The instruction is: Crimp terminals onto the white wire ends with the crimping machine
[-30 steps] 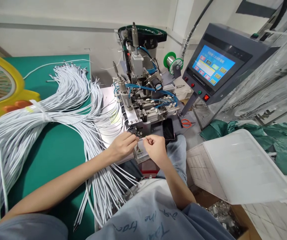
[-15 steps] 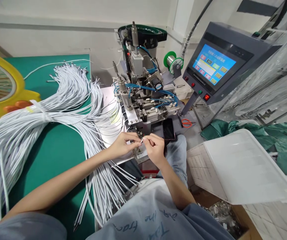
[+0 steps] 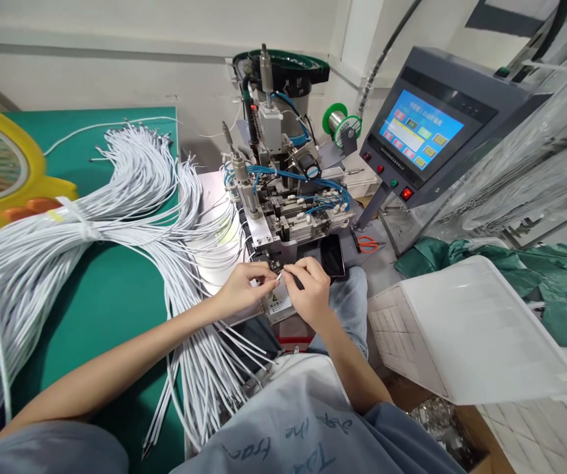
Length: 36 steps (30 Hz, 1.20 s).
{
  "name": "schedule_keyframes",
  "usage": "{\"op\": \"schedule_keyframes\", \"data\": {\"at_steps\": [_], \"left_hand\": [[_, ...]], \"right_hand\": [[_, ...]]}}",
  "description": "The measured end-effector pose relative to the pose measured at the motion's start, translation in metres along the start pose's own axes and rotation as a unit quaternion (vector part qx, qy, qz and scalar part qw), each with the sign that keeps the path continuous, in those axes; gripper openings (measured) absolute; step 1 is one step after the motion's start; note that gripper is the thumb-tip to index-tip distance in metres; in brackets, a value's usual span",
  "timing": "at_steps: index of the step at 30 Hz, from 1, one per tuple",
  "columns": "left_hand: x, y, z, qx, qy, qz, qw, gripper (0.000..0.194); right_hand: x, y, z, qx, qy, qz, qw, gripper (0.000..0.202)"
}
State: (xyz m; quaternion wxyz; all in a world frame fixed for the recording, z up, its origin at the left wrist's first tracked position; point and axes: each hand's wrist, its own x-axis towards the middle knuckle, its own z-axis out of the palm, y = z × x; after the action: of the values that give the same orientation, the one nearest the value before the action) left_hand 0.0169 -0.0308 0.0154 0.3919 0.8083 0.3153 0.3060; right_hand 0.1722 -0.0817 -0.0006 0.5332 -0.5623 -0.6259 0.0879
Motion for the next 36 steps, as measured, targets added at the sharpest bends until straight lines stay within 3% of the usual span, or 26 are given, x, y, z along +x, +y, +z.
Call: {"op": "schedule_keyframes", "data": {"at_steps": [3, 9, 14, 17, 21, 24, 36], "left_hand": [[0.0, 0.001, -0.001, 0.002, 0.018, 0.007, 1.0, 0.016], [-0.001, 0.001, -0.002, 0.012, 0.026, 0.019, 0.999, 0.014], [-0.002, 0.0, -0.003, 0.033, 0.016, 0.037, 0.999, 0.017], [0.0, -0.006, -0.007, 0.108, -0.021, 0.057, 0.992, 0.02], [0.005, -0.02, -0.012, 0.293, -0.082, 0.042, 0.952, 0.026], [0.008, -0.029, -0.011, 0.366, -0.113, 0.015, 0.924, 0.026], [0.006, -0.033, -0.011, 0.412, -0.156, 0.036, 0.897, 0.03]], "right_hand": [[-0.001, 0.0, 0.006, 0.075, 0.013, 0.071, 0.995, 0.011], [0.006, -0.003, 0.011, 0.23, -0.029, 0.203, 0.951, 0.009], [0.008, -0.005, 0.011, 0.217, -0.042, 0.185, 0.957, 0.009], [0.009, 0.007, 0.017, 0.191, -0.073, 0.174, 0.963, 0.01], [0.014, 0.037, 0.032, 0.183, -0.15, 0.2, 0.951, 0.011], [0.015, 0.053, 0.043, 0.189, -0.181, 0.224, 0.939, 0.014], [0.011, 0.061, 0.053, 0.229, -0.178, 0.316, 0.904, 0.017]]}}
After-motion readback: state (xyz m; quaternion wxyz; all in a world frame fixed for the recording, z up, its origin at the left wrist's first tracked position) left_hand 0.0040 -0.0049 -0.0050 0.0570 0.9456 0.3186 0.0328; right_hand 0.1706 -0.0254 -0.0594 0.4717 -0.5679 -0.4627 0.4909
